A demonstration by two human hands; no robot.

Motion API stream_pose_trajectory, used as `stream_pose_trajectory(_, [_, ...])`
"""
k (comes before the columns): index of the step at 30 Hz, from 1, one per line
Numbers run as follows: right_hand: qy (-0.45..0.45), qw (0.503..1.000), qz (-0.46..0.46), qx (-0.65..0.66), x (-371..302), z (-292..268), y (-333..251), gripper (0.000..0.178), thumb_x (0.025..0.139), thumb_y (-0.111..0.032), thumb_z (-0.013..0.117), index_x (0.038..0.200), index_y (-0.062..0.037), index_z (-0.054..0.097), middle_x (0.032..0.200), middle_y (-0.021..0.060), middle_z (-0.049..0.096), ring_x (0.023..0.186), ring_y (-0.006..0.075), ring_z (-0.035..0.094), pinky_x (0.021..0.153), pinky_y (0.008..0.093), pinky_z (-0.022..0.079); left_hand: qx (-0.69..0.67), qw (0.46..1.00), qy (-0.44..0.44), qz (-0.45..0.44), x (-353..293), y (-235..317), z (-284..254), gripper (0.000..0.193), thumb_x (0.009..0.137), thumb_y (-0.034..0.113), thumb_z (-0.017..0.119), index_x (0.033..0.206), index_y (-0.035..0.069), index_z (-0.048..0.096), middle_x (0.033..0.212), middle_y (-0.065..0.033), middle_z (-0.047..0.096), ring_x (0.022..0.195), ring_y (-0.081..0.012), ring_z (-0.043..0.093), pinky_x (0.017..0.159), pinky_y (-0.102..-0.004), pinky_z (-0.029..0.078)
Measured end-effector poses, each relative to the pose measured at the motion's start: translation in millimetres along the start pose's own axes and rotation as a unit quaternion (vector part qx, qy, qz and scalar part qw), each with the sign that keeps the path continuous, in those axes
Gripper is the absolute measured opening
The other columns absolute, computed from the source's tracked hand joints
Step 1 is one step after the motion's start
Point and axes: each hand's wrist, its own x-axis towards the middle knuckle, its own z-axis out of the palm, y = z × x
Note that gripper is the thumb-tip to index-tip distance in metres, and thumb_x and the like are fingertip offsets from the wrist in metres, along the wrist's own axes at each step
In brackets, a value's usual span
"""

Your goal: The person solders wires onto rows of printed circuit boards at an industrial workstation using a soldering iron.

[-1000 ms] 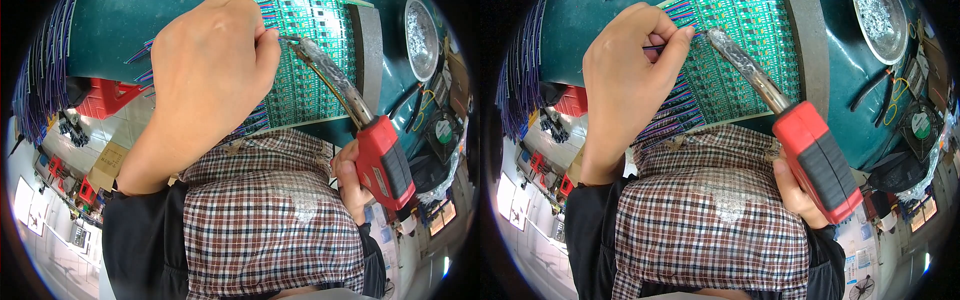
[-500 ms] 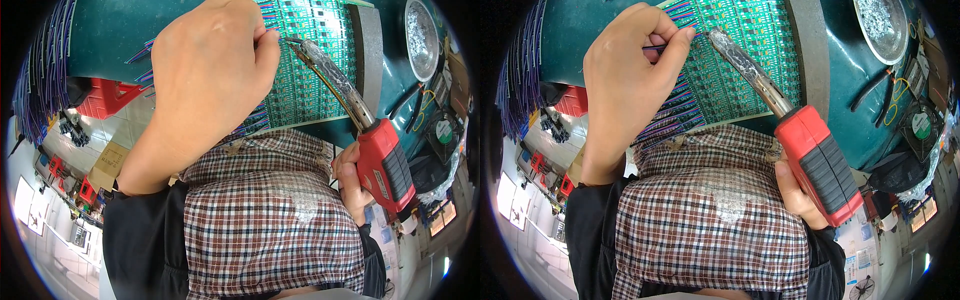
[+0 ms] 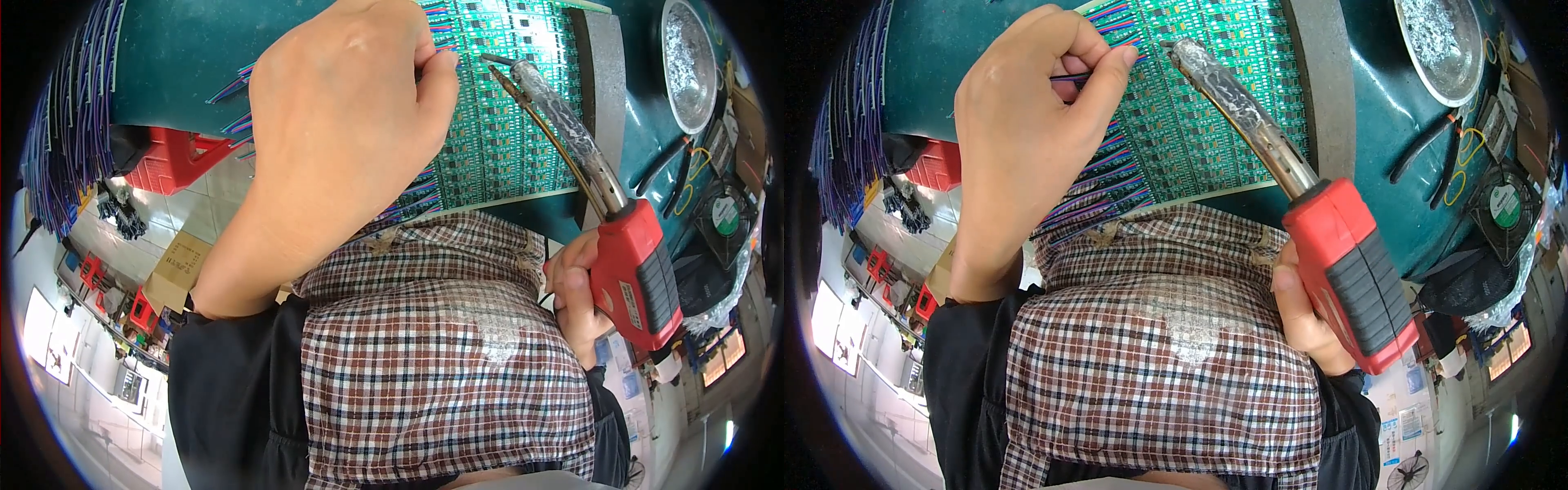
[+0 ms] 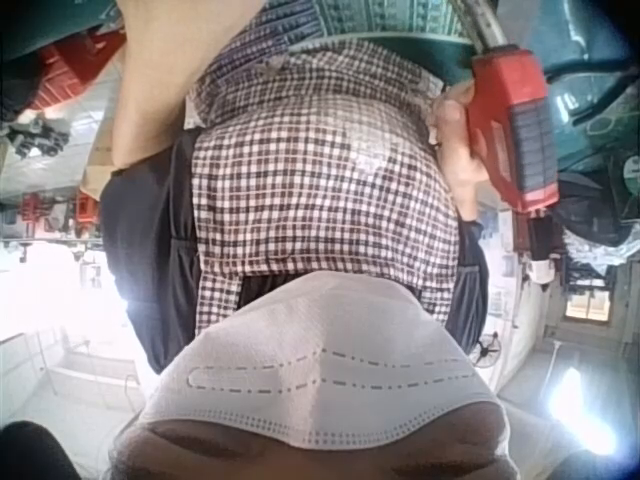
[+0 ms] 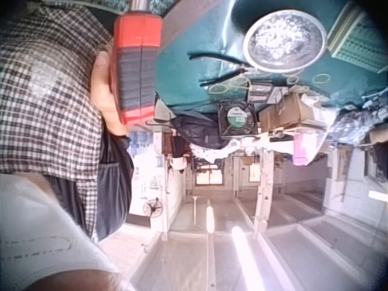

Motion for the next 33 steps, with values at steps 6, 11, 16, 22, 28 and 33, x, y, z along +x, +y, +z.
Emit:
stream_pose_trajectory(6, [0.031, 0.998, 0.035, 0.038, 2.2, 6.5, -7.5, 0.022, 0.090, -0.010, 0.069, 0.099, -0.0008, 0.051, 0.075, 0.0076, 0.051, 0.048, 0.0083, 0.041, 0.049, 0.0250, 0.040, 0.007, 1.000, 0.009, 0.008, -2.7, -1.2, -2.1, 0.021, 0.085, 0.016, 0.077, 0.077, 0.003, 0.062, 0.072, -0.0049, 0.057, 0.063, -0.0158, 0.061, 0.060, -0.0282, 0.049])
stream_pose_trajectory(11, [0.037, 0.997, 0.014, 0.064, 3.4, 8.5, -6.5, 0.022, 0.090, -0.010, 0.069, 0.099, -0.0003, 0.051, 0.075, 0.0078, 0.051, 0.047, 0.0079, 0.040, 0.048, 0.0250, 0.040, 0.016, 0.999, 0.019, 0.021, 0.4, 0.9, -2.0, 0.022, 0.086, 0.016, 0.077, 0.077, 0.003, 0.062, 0.071, -0.0043, 0.056, 0.063, -0.0149, 0.061, 0.060, -0.0275, 0.049])
stream_pose_trajectory(16, [0.029, 0.997, -0.003, 0.065, 1.7, 5.1, -0.9, 0.021, 0.091, -0.009, 0.068, 0.099, 0.0003, 0.051, 0.075, 0.0077, 0.051, 0.047, 0.0082, 0.040, 0.048, 0.0250, 0.040, 0.056, 0.987, 0.091, 0.125, 24.3, -11.7, -8.3, 0.015, 0.085, 0.010, 0.074, 0.081, 0.002, 0.062, 0.077, -0.0099, 0.058, 0.069, -0.0231, 0.061, 0.064, -0.0328, 0.049])
stream_pose_trajectory(22, [0.020, 0.998, -0.007, 0.063, -0.8, 2.0, 0.3, 0.020, 0.092, -0.008, 0.067, 0.100, 0.0009, 0.051, 0.074, 0.0074, 0.050, 0.047, 0.0084, 0.039, 0.049, 0.0249, 0.040, 0.017, 0.989, 0.114, 0.090, 55.8, -16.7, -11.6, 0.016, 0.085, 0.005, 0.071, 0.091, 0.000, 0.057, 0.085, -0.0154, 0.057, 0.082, -0.0357, 0.059, 0.073, -0.0428, 0.047])
stream_pose_trajectory(28, [0.018, 0.998, -0.012, 0.056, -2.0, 0.9, 4.2, 0.019, 0.092, -0.007, 0.066, 0.101, 0.0009, 0.051, 0.074, 0.0071, 0.050, 0.048, 0.0080, 0.039, 0.049, 0.0250, 0.040, 0.105, 0.963, 0.165, 0.185, 55.7, -30.3, -6.8, 0.013, 0.087, 0.003, 0.069, 0.090, 0.000, 0.056, 0.086, -0.0165, 0.058, 0.082, -0.0366, 0.059, 0.072, -0.0431, 0.047])
stream_pose_trajectory(33, [0.029, 0.998, 0.001, 0.056, -4.0, 0.1, 6.4, 0.019, 0.092, -0.007, 0.066, 0.102, 0.0010, 0.051, 0.075, 0.0074, 0.050, 0.048, 0.0079, 0.039, 0.049, 0.0253, 0.040, -0.013, 0.993, 0.013, -0.115, 55.3, 39.7, -45.4, 0.015, 0.087, 0.004, 0.068, 0.097, 0.000, 0.059, 0.092, -0.0163, 0.060, 0.089, -0.0375, 0.060, 0.077, -0.0432, 0.047])
